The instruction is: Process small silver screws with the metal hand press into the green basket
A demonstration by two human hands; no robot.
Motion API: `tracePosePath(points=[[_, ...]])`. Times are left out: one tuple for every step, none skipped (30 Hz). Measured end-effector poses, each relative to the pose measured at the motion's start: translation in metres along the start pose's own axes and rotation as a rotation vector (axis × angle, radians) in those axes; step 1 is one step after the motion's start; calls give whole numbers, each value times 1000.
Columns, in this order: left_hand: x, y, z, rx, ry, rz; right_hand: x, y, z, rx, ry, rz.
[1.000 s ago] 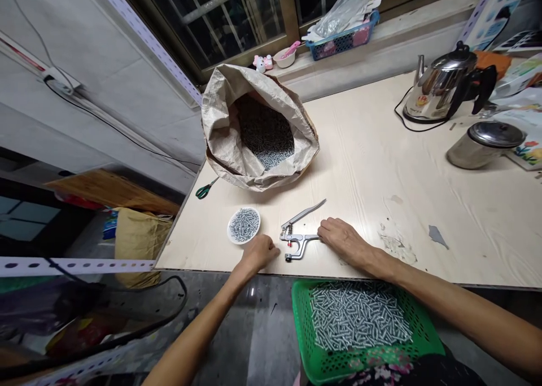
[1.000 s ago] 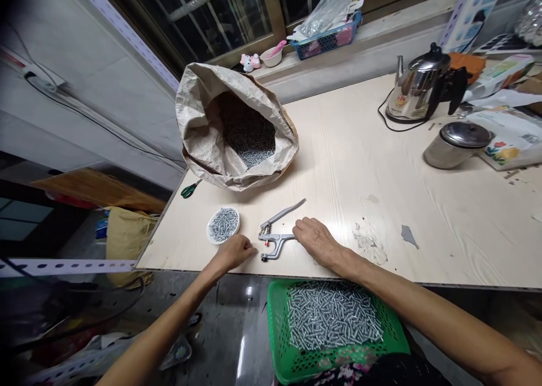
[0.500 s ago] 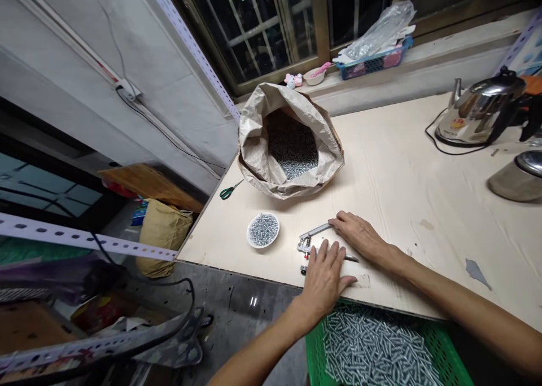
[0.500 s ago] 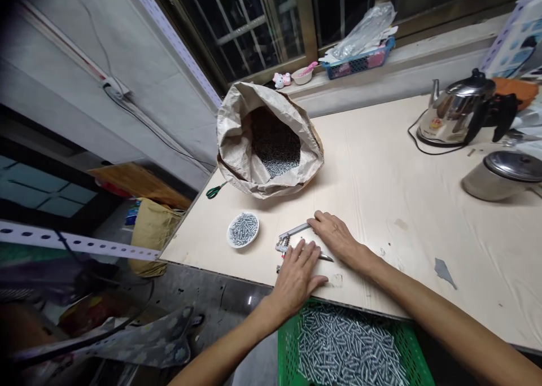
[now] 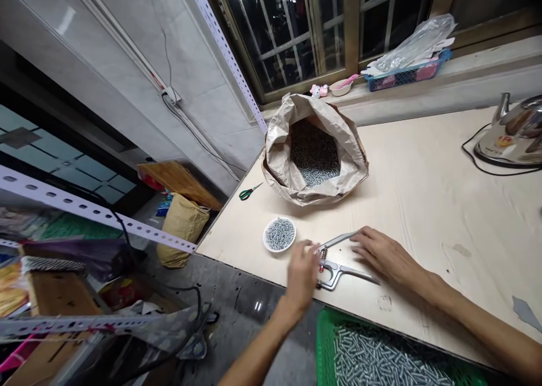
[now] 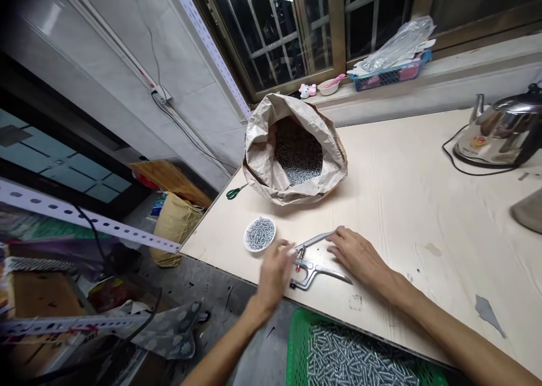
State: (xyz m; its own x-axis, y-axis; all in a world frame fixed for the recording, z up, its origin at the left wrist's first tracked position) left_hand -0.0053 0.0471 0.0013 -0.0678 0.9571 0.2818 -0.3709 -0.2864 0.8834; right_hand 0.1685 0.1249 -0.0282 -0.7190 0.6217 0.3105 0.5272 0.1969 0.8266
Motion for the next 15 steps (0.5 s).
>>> tracePosePath(points=[[10, 12, -18, 94, 91, 58, -6, -1, -8, 6, 18, -8], [19, 21, -35, 207, 173, 68, -12, -3, -15, 10, 25, -12], [28, 28, -49, 308, 234, 55, -17, -6, -21, 13, 28, -16], [35, 33, -61, 389, 281, 44, -21, -10, -25, 16, 29, -20], [42, 36, -71, 455, 321, 30, -24, -14, -29, 18, 27, -22], [46, 37, -78, 498, 354, 22, -27, -19, -30, 19, 24, -22], [50, 37, -83, 523, 384, 19, -28, -23, -31, 18, 20, -19], [52, 36, -86, 534, 411, 16, -30, -26, -31, 15, 17, -14], [54, 34, -88, 535, 433, 10, -31, -28, -30, 11, 15, -8], [54, 32, -89, 529, 450, 2, -31, -30, -29, 8, 16, -4], [55, 30, -89, 520, 461, -10, -32, -31, -28, 6, 17, -3], [55, 28, -88, 508, 467, -25, -32, -31, -28, 6, 21, -4], [55, 27, -88, 493, 472, -42, -33, -31, -27, 9, 24, -8], [55, 27, -88, 474, 479, -56, -33, -30, -27, 12, 26, -11], [54, 27, -88, 454, 486, -67, -33, -29, -28, 14, 29, -10]])
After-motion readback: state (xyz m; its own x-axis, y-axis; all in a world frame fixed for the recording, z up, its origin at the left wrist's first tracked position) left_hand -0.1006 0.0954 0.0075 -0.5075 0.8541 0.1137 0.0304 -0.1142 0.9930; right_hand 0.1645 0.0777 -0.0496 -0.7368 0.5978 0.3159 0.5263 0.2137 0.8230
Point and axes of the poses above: each hand's wrist, its own x-axis towards the middle knuckle, its own y-axis out of the back of the hand, z = x × y, the point moved 6 cm from there along x, towards the middle knuckle, and after that the axes turned 4 degrees about y, right-handed, at the moved point
